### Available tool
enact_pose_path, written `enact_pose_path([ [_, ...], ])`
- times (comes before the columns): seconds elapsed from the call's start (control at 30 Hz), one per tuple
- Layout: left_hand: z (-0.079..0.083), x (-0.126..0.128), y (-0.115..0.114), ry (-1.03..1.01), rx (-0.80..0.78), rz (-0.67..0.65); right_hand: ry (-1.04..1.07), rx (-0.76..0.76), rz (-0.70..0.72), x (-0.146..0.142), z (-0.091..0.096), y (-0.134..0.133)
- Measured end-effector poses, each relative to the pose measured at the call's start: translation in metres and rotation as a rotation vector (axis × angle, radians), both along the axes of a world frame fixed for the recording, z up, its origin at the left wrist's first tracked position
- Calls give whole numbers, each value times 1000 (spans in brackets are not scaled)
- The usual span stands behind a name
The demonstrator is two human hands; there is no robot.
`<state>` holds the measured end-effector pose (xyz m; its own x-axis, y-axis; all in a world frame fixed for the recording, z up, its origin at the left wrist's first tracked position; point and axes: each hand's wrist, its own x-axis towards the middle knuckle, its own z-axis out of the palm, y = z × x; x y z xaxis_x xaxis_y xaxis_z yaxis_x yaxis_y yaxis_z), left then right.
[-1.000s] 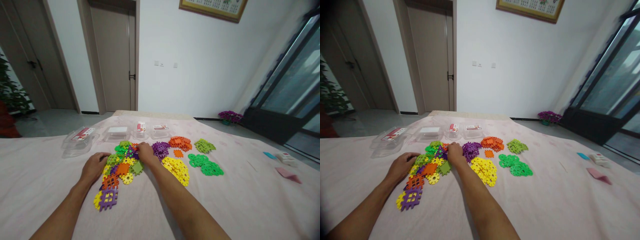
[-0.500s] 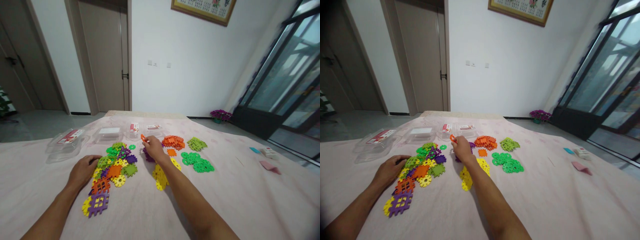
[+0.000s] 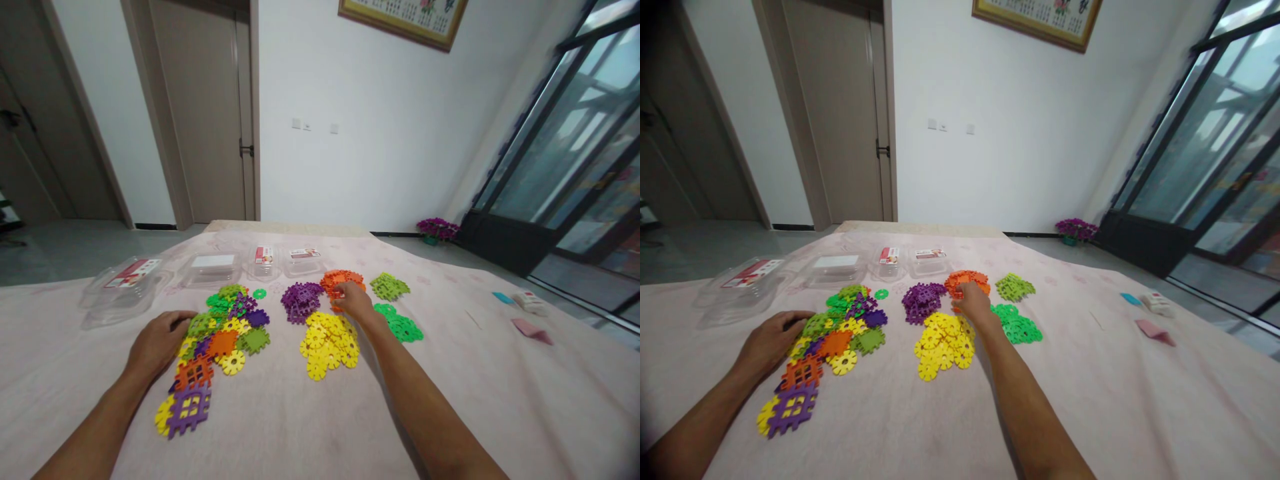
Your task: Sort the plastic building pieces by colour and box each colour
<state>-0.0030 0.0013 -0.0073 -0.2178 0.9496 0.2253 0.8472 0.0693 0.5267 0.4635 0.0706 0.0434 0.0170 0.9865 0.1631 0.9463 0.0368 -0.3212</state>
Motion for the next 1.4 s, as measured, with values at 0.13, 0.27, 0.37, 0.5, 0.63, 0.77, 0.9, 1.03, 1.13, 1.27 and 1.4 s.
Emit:
enact_pose_path([
  [0.13,-1,-1,1,9,9,-3,-19,-28,21,3,-8,6],
  [0.27,-1,0,1,10,10,-10,-8,1,15,6,-6,8],
  [0.37,0,0,0,10,23,-12,-19,36,1,1,2,3],
  [0.5,3,3,-2,15,47,-16,-60,115,16,-27,19,-8],
  [0.63,6,6,-4,9,48,-19,28,127,266,-86,24,-19],
  [0.77,7,7,-4,-4,65,-12,168,97,477,-152,10,-29],
  [0.9,6,6,-4,-15,75,-26,252,74,628,-194,-1,-43],
  [1.03,5,6,-3,-6,78,-33,206,76,805,-209,-2,-54],
  [1.13,6,7,-4,-9,72,-24,116,72,823,-213,-4,-59],
  [1.27,8,8,-5,-12,74,-27,182,41,720,-215,-7,-69],
  [1.4,9,7,-5,-11,62,-34,334,60,717,-214,-7,-73],
])
